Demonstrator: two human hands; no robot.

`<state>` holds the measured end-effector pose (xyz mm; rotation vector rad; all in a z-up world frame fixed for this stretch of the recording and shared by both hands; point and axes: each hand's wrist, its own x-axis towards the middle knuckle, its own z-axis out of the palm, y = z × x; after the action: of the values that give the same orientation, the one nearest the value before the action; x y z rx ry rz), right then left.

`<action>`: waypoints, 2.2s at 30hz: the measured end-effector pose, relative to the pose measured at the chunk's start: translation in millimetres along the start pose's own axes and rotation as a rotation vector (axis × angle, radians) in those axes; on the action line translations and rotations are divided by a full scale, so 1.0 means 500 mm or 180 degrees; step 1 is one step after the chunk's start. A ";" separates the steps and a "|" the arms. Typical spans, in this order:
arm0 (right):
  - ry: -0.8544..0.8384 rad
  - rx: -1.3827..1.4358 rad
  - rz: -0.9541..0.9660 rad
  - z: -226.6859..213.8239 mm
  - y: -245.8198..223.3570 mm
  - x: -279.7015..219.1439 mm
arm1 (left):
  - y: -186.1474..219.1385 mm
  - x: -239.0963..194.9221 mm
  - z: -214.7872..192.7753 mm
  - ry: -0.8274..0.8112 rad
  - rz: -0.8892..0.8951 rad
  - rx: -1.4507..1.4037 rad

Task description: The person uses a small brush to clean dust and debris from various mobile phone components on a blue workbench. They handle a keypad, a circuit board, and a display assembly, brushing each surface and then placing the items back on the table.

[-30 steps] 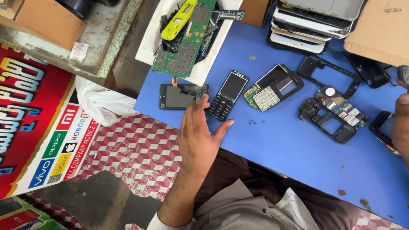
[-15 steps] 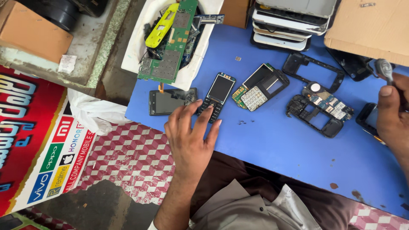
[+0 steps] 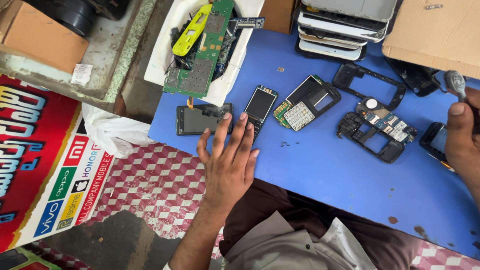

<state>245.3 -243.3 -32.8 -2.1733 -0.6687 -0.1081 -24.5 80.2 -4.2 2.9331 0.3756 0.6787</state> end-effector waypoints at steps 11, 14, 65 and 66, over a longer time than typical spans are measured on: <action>-0.0002 -0.0016 0.0085 0.002 -0.020 0.008 | -0.027 -0.018 0.015 -0.0041 0.0414 -0.0451; -0.0014 0.0000 0.0078 0.001 -0.033 0.010 | -0.030 -0.020 0.016 -0.0108 0.0406 -0.0492; 0.0061 -0.0146 -0.0184 -0.004 -0.064 0.005 | -0.025 -0.001 0.014 -0.0085 0.0366 -0.0784; 0.0057 -0.0118 -0.0234 -0.003 -0.066 0.007 | -0.025 0.001 0.014 -0.0095 0.0384 -0.0765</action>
<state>232.1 -225.9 -7.4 -2.1811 -0.7419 -0.1797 -23.9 92.0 -12.2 2.7490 0.1054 0.6438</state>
